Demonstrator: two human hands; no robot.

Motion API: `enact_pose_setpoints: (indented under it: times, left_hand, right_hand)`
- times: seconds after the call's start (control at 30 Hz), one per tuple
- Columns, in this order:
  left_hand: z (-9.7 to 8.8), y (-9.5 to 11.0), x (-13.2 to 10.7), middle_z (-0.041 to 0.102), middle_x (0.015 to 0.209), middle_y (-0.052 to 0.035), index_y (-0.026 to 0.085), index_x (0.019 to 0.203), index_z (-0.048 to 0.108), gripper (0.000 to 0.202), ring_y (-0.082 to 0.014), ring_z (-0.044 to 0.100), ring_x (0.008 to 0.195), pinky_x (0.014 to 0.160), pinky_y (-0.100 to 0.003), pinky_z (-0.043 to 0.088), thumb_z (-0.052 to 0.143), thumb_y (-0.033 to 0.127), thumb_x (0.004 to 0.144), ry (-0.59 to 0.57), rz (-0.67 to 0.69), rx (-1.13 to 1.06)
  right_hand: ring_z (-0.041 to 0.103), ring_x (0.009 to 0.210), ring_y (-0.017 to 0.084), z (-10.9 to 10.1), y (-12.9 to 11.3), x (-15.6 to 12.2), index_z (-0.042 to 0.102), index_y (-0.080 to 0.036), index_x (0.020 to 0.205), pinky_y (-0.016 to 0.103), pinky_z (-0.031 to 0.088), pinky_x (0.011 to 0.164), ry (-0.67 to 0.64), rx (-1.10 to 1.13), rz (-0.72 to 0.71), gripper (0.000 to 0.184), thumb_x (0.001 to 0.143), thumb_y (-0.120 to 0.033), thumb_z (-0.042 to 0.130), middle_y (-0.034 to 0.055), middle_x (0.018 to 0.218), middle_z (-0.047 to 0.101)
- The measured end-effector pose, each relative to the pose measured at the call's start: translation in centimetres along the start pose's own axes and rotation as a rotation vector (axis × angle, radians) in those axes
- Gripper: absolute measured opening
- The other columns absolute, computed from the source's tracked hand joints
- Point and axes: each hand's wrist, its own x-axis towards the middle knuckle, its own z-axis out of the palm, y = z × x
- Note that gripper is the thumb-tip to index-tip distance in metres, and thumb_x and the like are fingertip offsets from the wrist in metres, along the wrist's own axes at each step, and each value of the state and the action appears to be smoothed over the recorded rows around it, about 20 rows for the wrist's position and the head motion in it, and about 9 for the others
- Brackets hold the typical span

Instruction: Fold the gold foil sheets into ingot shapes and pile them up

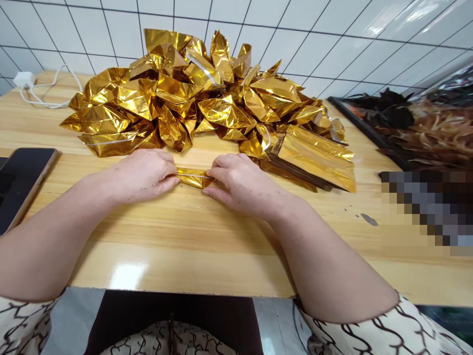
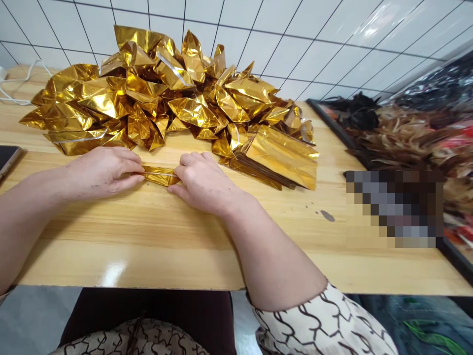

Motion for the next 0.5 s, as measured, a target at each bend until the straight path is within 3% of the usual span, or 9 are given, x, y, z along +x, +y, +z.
enact_pose_setpoints:
  times: [0.13, 0.3, 0.5]
  left_hand:
    - [-0.21, -0.05, -0.01, 0.069, 0.085, -0.0068, 0.016, 0.083, 0.071, 0.032, -0.0182, 0.062, 0.078, 0.072, -0.03, 0.048, 0.042, 0.026, 0.091, 0.01, -0.005, -0.036]
    - [-0.22, -0.16, -0.09, 0.068, 0.092, -0.0084, 0.016, 0.086, 0.071, 0.027, -0.0223, 0.063, 0.087, 0.075, -0.033, 0.049, 0.052, 0.035, 0.088, 0.013, -0.036, -0.071]
    - [0.29, -0.59, 0.17, 0.069, 0.09, -0.0083, 0.016, 0.086, 0.069, 0.022, -0.0218, 0.063, 0.086, 0.077, -0.034, 0.048, 0.047, 0.019, 0.087, 0.071, -0.102, -0.127]
  right_hand:
    - [0.053, 0.086, 0.023, 0.0, -0.06, -0.01, 0.072, -0.014, 0.093, 0.036, 0.036, 0.08, 0.011, 0.0, -0.005, 0.025, 0.09, -0.033, 0.056, 0.0114, 0.089, 0.062]
    - [0.053, 0.086, 0.022, -0.08, -0.18, 0.05, 0.071, -0.014, 0.09, 0.035, 0.035, 0.081, 0.014, 0.026, 0.001, 0.034, 0.097, -0.032, 0.043, 0.0113, 0.089, 0.062]
    - [0.054, 0.085, 0.021, 0.03, -0.1, 0.33, 0.068, -0.014, 0.086, 0.035, 0.034, 0.08, 0.019, 0.068, 0.048, 0.033, 0.097, -0.026, 0.04, 0.0103, 0.089, 0.063]
